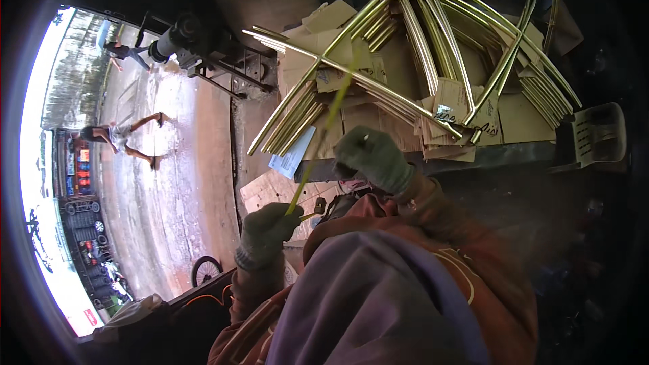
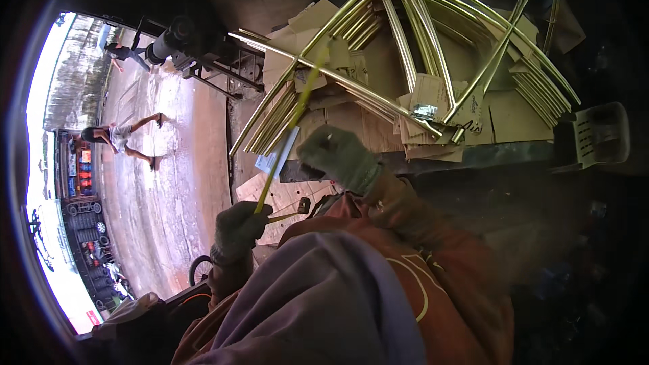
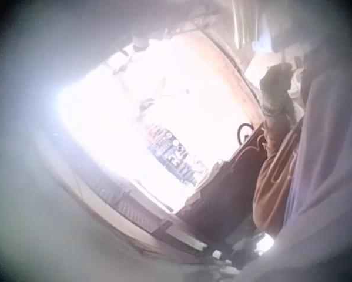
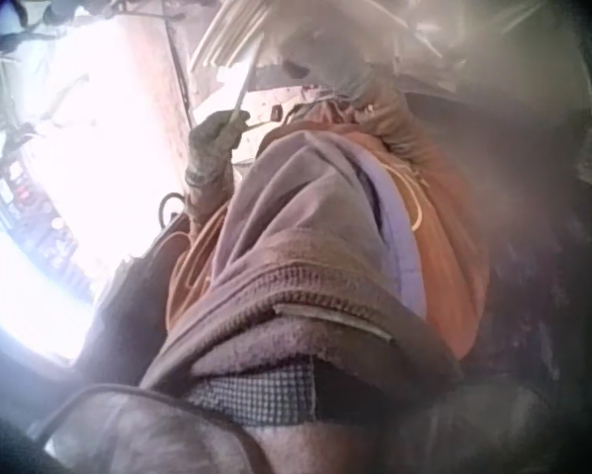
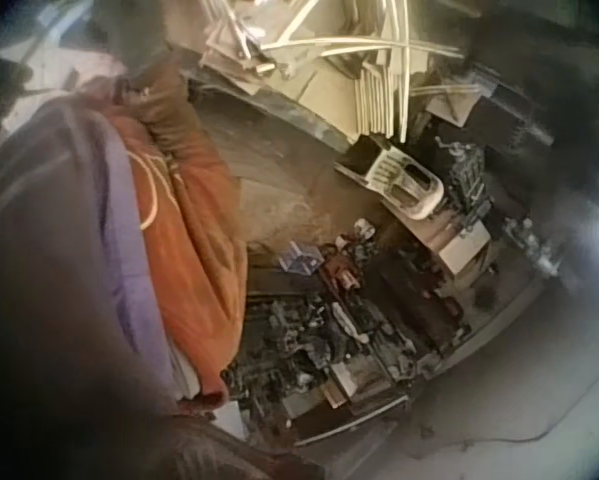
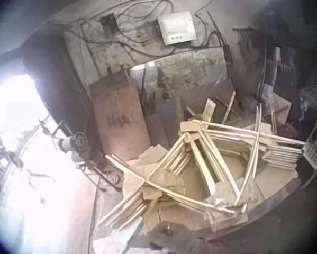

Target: The person measures gold-colored metal cross-shaped components using a measuring tape.

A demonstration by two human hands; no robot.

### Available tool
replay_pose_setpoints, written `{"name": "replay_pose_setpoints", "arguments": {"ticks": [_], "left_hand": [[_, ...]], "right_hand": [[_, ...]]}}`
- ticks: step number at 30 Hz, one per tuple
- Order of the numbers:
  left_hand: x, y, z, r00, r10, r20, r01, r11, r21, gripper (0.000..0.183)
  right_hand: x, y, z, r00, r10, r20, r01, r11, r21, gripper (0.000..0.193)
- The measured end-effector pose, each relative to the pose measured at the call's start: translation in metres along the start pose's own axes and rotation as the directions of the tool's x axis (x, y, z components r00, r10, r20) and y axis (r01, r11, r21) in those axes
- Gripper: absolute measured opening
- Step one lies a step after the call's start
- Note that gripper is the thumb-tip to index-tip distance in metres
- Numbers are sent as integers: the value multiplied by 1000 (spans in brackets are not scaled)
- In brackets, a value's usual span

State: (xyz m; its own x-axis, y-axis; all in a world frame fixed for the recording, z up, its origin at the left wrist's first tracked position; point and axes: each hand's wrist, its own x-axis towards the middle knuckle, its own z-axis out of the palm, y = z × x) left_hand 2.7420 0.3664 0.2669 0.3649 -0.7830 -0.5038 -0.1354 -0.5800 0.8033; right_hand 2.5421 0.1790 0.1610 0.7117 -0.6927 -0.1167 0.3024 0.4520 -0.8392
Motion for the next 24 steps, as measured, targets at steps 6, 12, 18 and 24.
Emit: {"name": "replay_pose_setpoints", "arguments": {"ticks": [6, 12, 18, 24], "left_hand": [[-14, 43, 34, 992, 104, -66, -102, 994, 28, 22], [-16, 62, 40, 964, 247, -100, -257, 961, -98, 29], [16, 72, 49, 933, 335, -133, -351, 759, -548, 35], [62, 68, 25, 766, 580, -278, -643, 698, -316, 33]], "right_hand": [[-27, 1, 14, 923, -111, 367, 307, 788, -533, 52], [-41, 4, 22, 870, 119, 478, 282, 676, -681, 71], [-38, 18, 24, 898, -210, 387, 431, 600, -674, 63], [-14, 22, 27, 964, 97, 246, 111, 696, -709, 42]]}}
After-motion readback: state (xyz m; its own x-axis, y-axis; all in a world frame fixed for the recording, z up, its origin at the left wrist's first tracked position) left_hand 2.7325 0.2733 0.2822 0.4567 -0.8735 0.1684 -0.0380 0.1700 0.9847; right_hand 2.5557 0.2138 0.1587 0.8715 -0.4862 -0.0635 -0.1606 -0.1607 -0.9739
